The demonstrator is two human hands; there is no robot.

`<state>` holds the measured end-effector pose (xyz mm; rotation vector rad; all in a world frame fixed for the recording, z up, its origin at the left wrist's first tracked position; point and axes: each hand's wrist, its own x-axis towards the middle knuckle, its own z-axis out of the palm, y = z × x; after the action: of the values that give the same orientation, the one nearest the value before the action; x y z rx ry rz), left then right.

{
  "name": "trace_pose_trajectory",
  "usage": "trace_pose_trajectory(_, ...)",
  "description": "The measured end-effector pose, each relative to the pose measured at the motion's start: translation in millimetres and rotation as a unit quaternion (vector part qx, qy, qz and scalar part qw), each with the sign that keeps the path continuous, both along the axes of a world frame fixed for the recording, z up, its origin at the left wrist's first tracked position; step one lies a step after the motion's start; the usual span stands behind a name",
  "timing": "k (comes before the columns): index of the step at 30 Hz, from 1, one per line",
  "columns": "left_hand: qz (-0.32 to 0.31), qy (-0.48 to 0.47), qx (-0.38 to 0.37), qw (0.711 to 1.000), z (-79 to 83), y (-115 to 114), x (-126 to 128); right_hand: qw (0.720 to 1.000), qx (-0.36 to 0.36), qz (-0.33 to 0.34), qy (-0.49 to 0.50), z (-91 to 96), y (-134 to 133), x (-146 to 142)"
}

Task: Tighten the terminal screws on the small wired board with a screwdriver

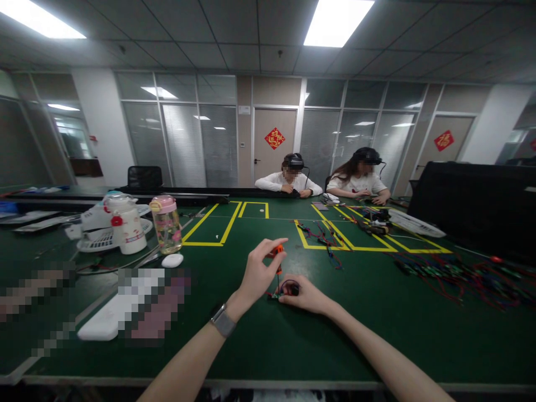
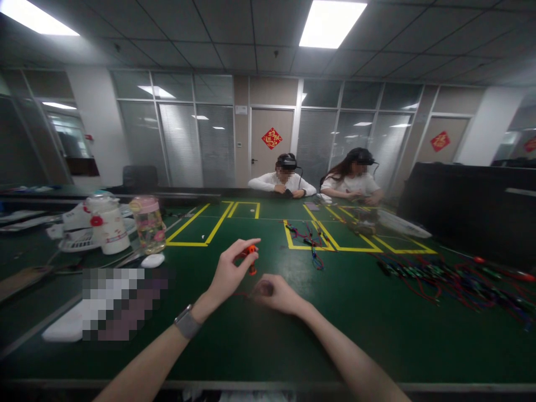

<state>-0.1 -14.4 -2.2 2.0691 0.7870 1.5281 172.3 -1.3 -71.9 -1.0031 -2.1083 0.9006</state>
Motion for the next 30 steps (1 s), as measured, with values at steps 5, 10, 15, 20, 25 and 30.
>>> trace_pose_trajectory(5, 0.028, 0.017, 0.015, 0.999, 1.2, -1.9, -0.3, 1.000, 0.014, -0.009, -0.020, 1.3, 0.1, 1.0)
trace_pose_trajectory(10, -0.038, 0.003, -0.023, 0.999, -2.3, -2.3, 1.6, 1.000, 0.015, -0.006, -0.024, 1.2, 0.9, 1.1)
trace_pose_trajectory(15, 0.002, 0.016, 0.010, 1.000, -4.2, 0.7, 1.7, 1.000, 0.012, -0.011, -0.023, 0.0, 2.0, 1.0)
trace_pose_trajectory(20, 0.031, 0.039, 0.037, 0.998, -0.9, -2.8, 0.9, 1.000, -0.004, -0.009, -0.009, -2.4, 3.1, 0.3)
trace_pose_trajectory(25, -0.021, 0.010, 0.007, 1.000, -2.2, -4.0, 2.5, 1.000, -0.002, -0.011, -0.014, -2.4, 3.7, 1.6)
trace_pose_trajectory(30, 0.051, 0.023, 0.050, 0.997, -2.1, -2.2, 1.7, 1.000, 0.003, -0.002, -0.015, -3.4, 4.3, 4.0)
